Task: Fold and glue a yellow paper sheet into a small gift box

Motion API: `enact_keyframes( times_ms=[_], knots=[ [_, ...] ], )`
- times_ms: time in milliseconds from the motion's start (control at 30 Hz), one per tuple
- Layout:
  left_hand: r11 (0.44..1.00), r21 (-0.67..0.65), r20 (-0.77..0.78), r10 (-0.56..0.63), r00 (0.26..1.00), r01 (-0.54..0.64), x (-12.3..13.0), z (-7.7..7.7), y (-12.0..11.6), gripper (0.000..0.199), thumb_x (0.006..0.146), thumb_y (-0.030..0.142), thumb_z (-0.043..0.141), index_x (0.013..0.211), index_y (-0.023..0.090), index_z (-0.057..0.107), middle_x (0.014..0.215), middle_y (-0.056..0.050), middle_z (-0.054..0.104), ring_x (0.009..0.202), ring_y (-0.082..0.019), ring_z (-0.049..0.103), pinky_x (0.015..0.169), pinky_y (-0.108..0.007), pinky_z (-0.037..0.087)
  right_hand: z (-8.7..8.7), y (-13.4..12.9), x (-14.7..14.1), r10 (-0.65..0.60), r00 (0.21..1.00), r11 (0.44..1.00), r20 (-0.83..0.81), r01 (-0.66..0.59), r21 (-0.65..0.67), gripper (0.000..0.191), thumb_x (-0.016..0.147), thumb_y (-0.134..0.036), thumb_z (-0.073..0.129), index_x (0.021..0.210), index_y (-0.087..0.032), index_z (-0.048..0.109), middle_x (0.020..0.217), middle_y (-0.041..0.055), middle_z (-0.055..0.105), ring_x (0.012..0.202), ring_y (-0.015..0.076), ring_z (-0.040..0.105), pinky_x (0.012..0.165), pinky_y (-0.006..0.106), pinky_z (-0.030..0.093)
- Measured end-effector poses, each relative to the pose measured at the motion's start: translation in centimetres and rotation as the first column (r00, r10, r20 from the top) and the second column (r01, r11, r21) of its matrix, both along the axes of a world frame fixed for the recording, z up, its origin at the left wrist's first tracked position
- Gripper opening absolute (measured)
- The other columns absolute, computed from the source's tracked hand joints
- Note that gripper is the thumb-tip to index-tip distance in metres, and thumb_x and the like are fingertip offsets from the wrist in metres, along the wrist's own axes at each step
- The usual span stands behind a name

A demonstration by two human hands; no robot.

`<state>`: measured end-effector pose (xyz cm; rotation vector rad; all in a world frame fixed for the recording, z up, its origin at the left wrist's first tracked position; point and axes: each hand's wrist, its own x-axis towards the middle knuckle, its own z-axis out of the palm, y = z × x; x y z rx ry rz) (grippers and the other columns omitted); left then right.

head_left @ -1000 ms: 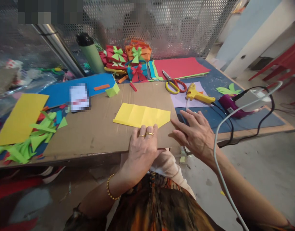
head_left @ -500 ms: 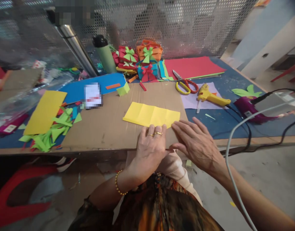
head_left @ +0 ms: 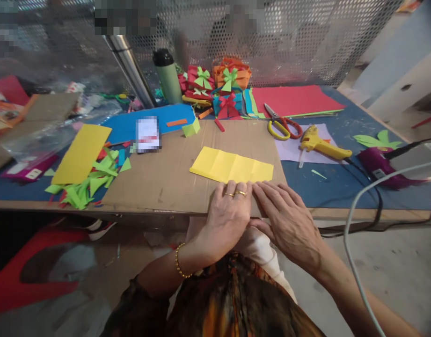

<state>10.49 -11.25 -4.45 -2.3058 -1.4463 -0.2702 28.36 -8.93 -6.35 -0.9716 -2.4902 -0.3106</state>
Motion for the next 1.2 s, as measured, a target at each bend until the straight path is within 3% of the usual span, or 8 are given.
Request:
enact_keyframes(
  times_ms=[167, 333, 467, 633, 833, 967, 1200],
  knots=[
    [1.0, -0.01, -0.005, -0.01, 1.0, 0.01, -0.3, 0.3, 0.2, 0.046, 0.1, 0.025, 0.058, 0.141, 0.003, 0.056, 0.107, -0.012, 0.062, 0.101, -0.028, 0.057, 0.09, -0.043, 0.048, 0.0, -0.3, -0.5, -0.043, 0.999, 0.998, -0.018, 0.044, 0.046, 0.063, 0.107, -0.051, 0.036, 0.146, -0.003, 0.048, 0.134, 0.0244, 0.066, 0.13, 0.0327, 0.056, 0.113, 0.048, 0.039],
    [1.0, -0.019, 0.029, -0.016, 0.999, 0.017, -0.4, 0.2, 0.4, 0.055, 0.1, 0.038, 0.061, 0.142, 0.003, 0.056, 0.104, -0.013, 0.062, 0.098, -0.029, 0.057, 0.088, -0.044, 0.048, 0.4, 0.7, -0.4, -0.016, 0.998, 1.0, -0.055, 0.016, -0.001, 0.068, 0.107, -0.059, 0.029, 0.14, -0.005, 0.055, 0.13, 0.0233, 0.067, 0.122, 0.0323, 0.06, 0.103, 0.047, 0.047],
    [1.0, -0.006, 0.017, -0.018, 1.0, 0.018, -0.2, 0.0, 0.3, 0.069, 0.096, 0.052, 0.065, 0.141, 0.0, 0.057, 0.104, -0.014, 0.062, 0.098, -0.03, 0.057, 0.091, -0.045, 0.048, 0.3, 1.7, 0.3, 0.02, 0.999, 1.0, -0.027, -0.021, -0.008, 0.077, 0.105, -0.063, 0.026, 0.144, -0.002, 0.052, 0.144, 0.0263, 0.06, 0.137, 0.0357, 0.053, 0.114, 0.053, 0.041],
    [1.0, 0.011, -0.001, -0.018, 1.0, 0.018, -0.2, -0.5, 0.0, 0.077, 0.094, 0.054, 0.067, 0.144, -0.003, 0.052, 0.105, -0.015, 0.063, 0.101, -0.031, 0.057, 0.092, -0.046, 0.047, 0.0, 1.8, 0.8, 0.038, 0.999, 0.999, -0.011, -0.038, -0.018, 0.081, 0.104, -0.067, 0.028, 0.146, -0.002, 0.051, 0.148, 0.0248, 0.058, 0.143, 0.035, 0.05, 0.119, 0.053, 0.038],
    [0.997, 0.035, 0.03, -0.076, 0.997, 0.075, -1.3, -0.3, 0.3, 0.069, 0.097, 0.054, 0.064, 0.141, 0.002, 0.055, 0.108, -0.014, 0.065, 0.101, -0.029, 0.057, 0.094, -0.044, 0.043, 0.0, 1.6, 0.5, 0.016, 1.0, 1.0, 0.013, -0.016, -0.004, 0.086, 0.103, -0.07, 0.031, 0.147, 0.001, 0.05, 0.152, 0.0247, 0.056, 0.144, 0.0359, 0.05, 0.12, 0.053, 0.036],
    [0.992, 0.032, 0.081, -0.125, 0.989, 0.123, -2.0, 0.1, 0.8, 0.073, 0.094, 0.065, 0.061, 0.136, 0.006, 0.058, 0.105, -0.012, 0.064, 0.1, -0.028, 0.057, 0.09, -0.043, 0.043, 0.0, 1.6, 0.6, 0.004, 0.999, 1.0, 0.042, -0.005, 0.011, 0.082, 0.104, -0.065, 0.031, 0.148, 0.002, 0.048, 0.153, 0.0264, 0.053, 0.144, 0.0375, 0.05, 0.12, 0.058, 0.034],
    [0.992, 0.019, 0.112, -0.126, 0.986, 0.125, -1.9, -0.4, 1.2, 0.072, 0.098, 0.067, 0.051, 0.135, 0.007, 0.056, 0.105, -0.012, 0.064, 0.099, -0.028, 0.057, 0.09, -0.043, 0.043, 1.5, -0.3, 1.7, -0.159, 0.986, 0.983, 0.04, 0.155, 0.096, 0.083, 0.102, -0.066, 0.038, 0.141, 0.006, 0.051, 0.135, 0.0351, 0.063, 0.13, 0.0449, 0.061, 0.116, 0.065, 0.039]
  ],
)
